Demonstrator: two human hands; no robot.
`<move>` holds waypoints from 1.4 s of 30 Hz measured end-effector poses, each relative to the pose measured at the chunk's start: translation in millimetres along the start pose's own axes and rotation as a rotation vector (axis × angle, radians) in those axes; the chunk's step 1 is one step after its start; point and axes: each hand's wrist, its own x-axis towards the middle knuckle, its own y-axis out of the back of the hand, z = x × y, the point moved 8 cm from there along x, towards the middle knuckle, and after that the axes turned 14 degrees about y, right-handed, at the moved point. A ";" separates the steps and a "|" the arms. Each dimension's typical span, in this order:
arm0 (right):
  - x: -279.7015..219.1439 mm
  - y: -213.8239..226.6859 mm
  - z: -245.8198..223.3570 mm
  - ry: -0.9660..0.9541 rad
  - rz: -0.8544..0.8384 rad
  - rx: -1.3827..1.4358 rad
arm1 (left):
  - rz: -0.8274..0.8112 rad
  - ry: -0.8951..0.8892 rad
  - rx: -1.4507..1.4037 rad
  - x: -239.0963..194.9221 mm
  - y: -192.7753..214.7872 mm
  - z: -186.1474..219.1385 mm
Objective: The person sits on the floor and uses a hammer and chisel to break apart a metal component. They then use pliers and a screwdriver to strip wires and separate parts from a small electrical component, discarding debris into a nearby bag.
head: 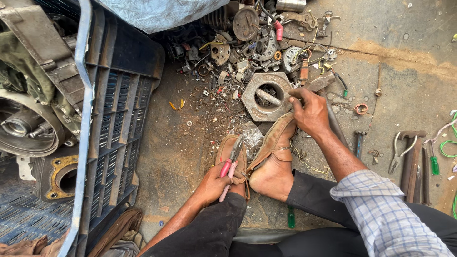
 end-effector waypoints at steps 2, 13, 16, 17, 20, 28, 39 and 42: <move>-6.5 7.0 0.1 0.009 0.009 -0.003 | 0.010 0.011 -0.006 0.0 1.0 -0.3; -46.7 39.2 12.0 0.023 0.055 0.030 | 0.175 -0.114 0.136 -9.9 4.7 -2.6; -52.1 40.8 25.5 0.034 0.065 0.054 | 0.146 -0.071 0.082 -14.1 3.4 -8.6; -53.3 41.6 27.8 0.062 0.072 0.055 | 0.162 -0.061 0.119 -16.3 4.1 -9.4; -55.2 43.9 29.8 0.131 0.097 0.042 | 0.213 -0.040 0.200 -23.2 6.1 -9.2; -26.5 21.3 -39.4 0.380 0.009 0.000 | 0.251 0.057 0.185 -20.3 -1.4 -0.3; 13.2 -76.3 -73.9 0.355 -0.611 -0.441 | 0.279 0.059 0.144 -27.0 0.1 1.4; 12.1 -89.8 -63.4 0.237 -0.627 -0.475 | 0.272 0.055 0.130 -27.1 1.6 3.6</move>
